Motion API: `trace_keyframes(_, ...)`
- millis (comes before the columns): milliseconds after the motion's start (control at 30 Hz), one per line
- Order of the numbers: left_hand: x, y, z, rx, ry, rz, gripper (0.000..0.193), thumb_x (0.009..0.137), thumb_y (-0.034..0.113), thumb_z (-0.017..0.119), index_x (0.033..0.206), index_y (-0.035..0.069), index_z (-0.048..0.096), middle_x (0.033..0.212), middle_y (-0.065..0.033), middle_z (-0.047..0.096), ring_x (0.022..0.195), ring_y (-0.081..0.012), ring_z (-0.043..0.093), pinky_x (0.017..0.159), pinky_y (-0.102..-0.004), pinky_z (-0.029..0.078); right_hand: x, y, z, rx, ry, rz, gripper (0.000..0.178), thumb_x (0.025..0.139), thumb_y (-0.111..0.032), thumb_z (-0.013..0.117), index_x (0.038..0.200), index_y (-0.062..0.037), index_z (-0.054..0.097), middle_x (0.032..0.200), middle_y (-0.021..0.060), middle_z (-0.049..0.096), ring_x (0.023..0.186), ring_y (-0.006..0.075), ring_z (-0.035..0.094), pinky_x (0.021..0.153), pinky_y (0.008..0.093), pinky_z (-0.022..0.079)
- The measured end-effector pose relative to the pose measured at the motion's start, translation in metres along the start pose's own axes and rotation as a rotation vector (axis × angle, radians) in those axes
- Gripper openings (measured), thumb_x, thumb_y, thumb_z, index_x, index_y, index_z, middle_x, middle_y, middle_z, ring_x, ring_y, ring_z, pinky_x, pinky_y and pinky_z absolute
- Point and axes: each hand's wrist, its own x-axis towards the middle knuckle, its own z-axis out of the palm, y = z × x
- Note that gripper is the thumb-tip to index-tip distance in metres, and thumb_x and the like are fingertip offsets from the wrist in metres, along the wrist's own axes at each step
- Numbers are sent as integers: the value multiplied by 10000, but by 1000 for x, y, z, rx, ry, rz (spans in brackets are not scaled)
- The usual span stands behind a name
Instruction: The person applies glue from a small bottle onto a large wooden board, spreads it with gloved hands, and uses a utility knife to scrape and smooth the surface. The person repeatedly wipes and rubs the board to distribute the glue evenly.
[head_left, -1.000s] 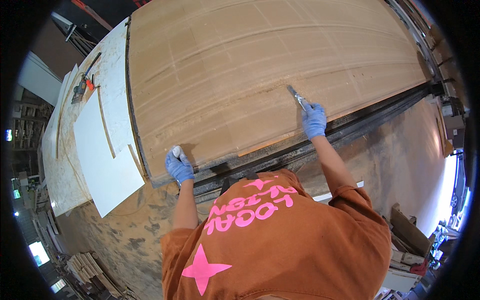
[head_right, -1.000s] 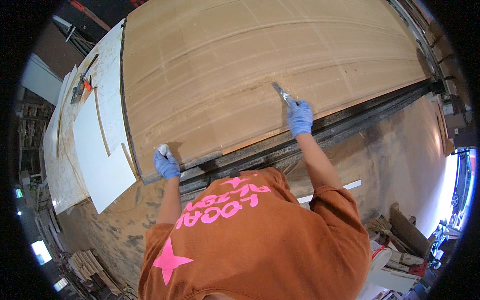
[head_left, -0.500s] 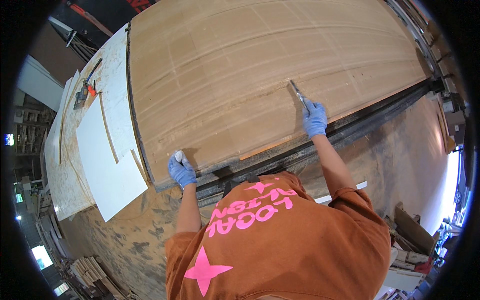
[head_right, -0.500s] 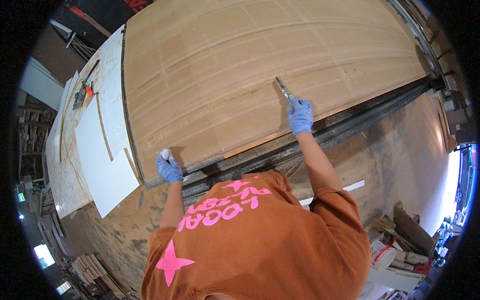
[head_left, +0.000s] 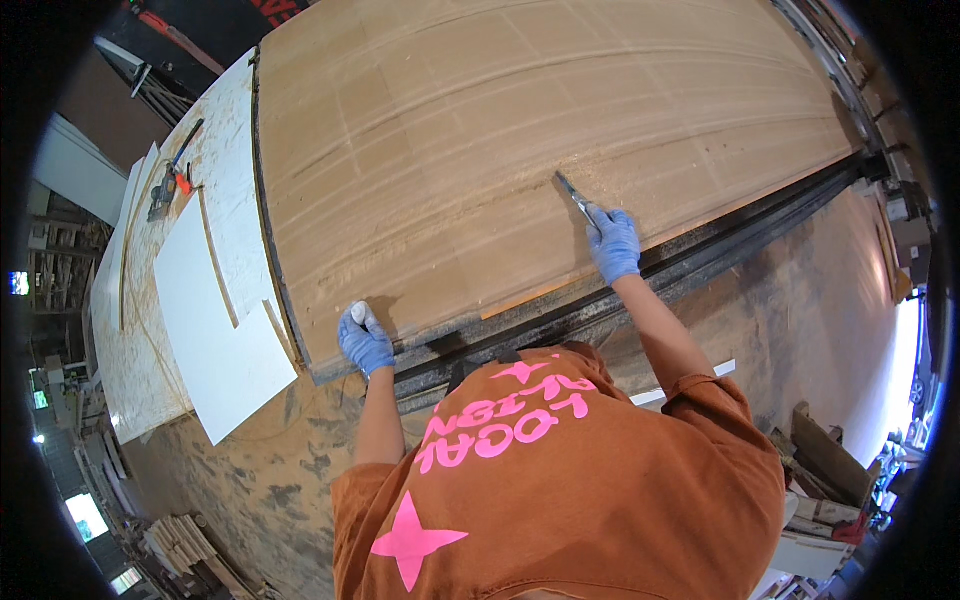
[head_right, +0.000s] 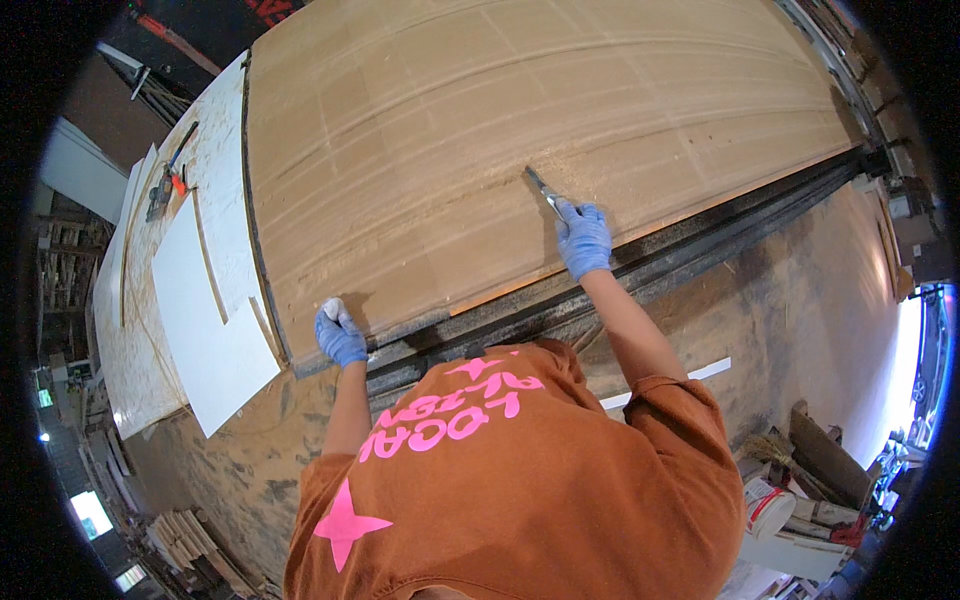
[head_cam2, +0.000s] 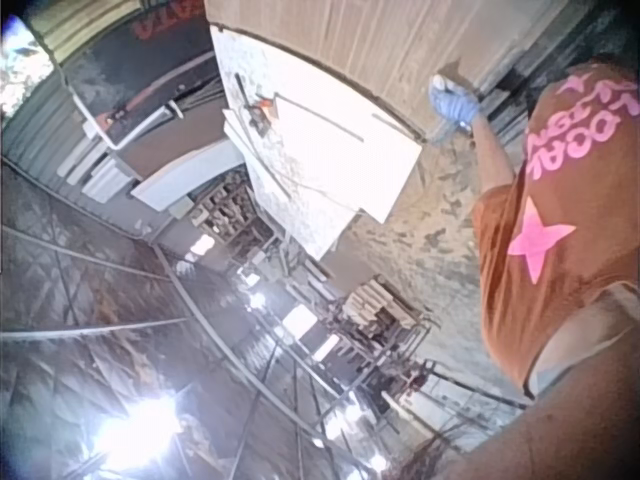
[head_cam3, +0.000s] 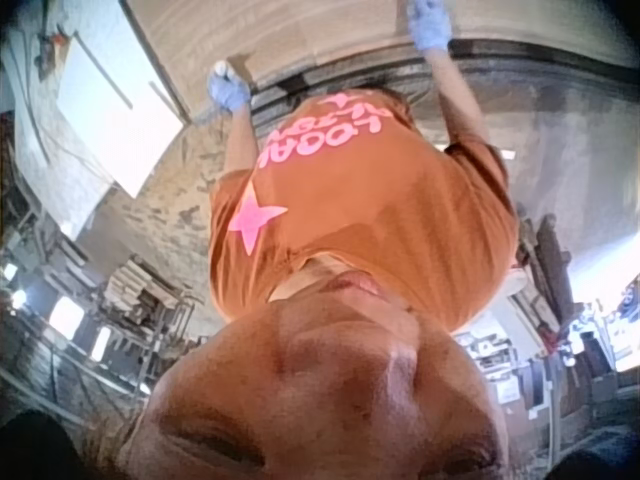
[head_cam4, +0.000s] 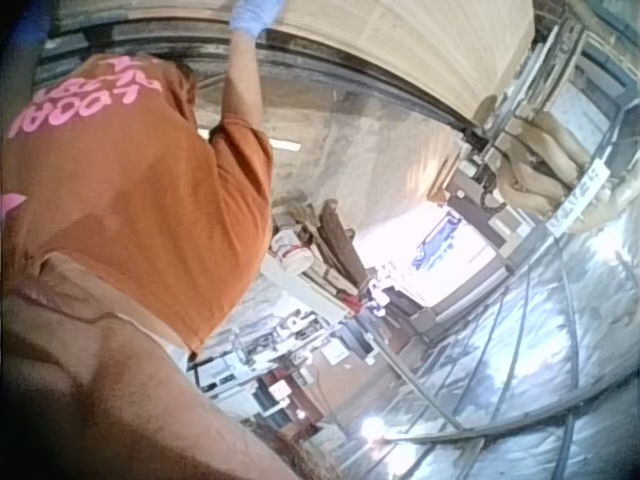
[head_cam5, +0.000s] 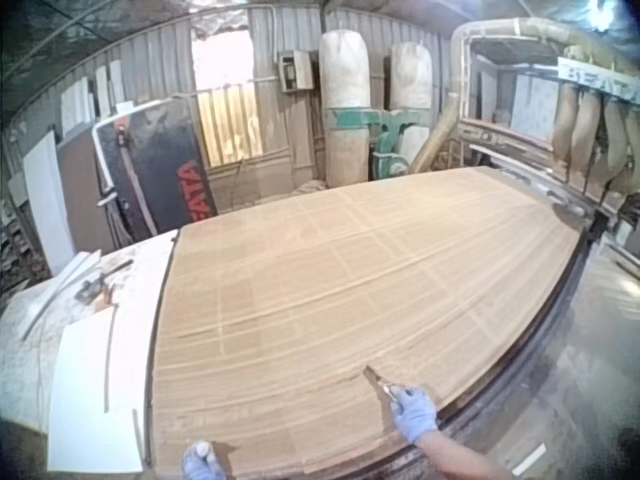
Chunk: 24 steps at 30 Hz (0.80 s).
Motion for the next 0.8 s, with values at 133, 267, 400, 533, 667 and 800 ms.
trace_keyframes(133, 1, 5, 0, -11, -1, -10, 273, 898, 267, 585, 1014, 30, 655, 950, -156, 671, 892, -333, 636, 842, -423, 492, 0, -10, 0, -21, 14, 15, 340, 798, -188, 704, 1135, -208, 667, 1034, 131, 588, 937, 337, 577, 791, 440, 508)
trace_keyframes(267, 2, 7, -2, 1, 4, -2, 259, 899, 252, 585, 1011, 29, 653, 943, -154, 670, 885, -331, 635, 840, -419, 492, 9, 7, 9, -84, 70, 57, 347, 788, -187, 712, 1132, -221, 677, 1022, 124, 591, 932, 330, 579, 789, 431, 509)
trace_keyframes(400, 1, 3, 3, -63, 14, -29, 252, 901, 247, 581, 1008, 30, 653, 950, -152, 669, 887, -331, 634, 848, -419, 491, 14, 22, 2, -88, 82, 107, 378, 772, -180, 721, 1143, -233, 677, 1024, 121, 592, 929, 325, 580, 791, 427, 510)
trace_keyframes(533, -1, 0, 3, -60, -15, -38, 259, 906, 253, 574, 1010, 30, 653, 975, -157, 665, 910, -333, 631, 862, -420, 487, 7, 8, 1, -59, 11, 29, 386, 766, -177, 727, 1145, -224, 675, 1025, 124, 593, 933, 325, 577, 796, 429, 504)
trace_keyframes(667, 2, 5, -1, -26, -28, -29, 273, 906, 264, 572, 1018, 28, 652, 984, -160, 662, 920, -333, 629, 869, -421, 485, 18, 29, -3, -102, 28, 165, 380, 770, -193, 732, 1145, -218, 676, 1018, 129, 596, 934, 330, 577, 813, 422, 499)
trace_keyframes(800, 1, 3, -1, -28, -15, -6, 246, 906, 245, 600, 1024, 33, 641, 965, -158, 664, 883, -312, 635, 840, -402, 492, 22, 45, -10, -102, 113, 159, 371, 773, -193, 733, 1140, -206, 678, 1011, 140, 597, 933, 335, 578, 821, 421, 498)
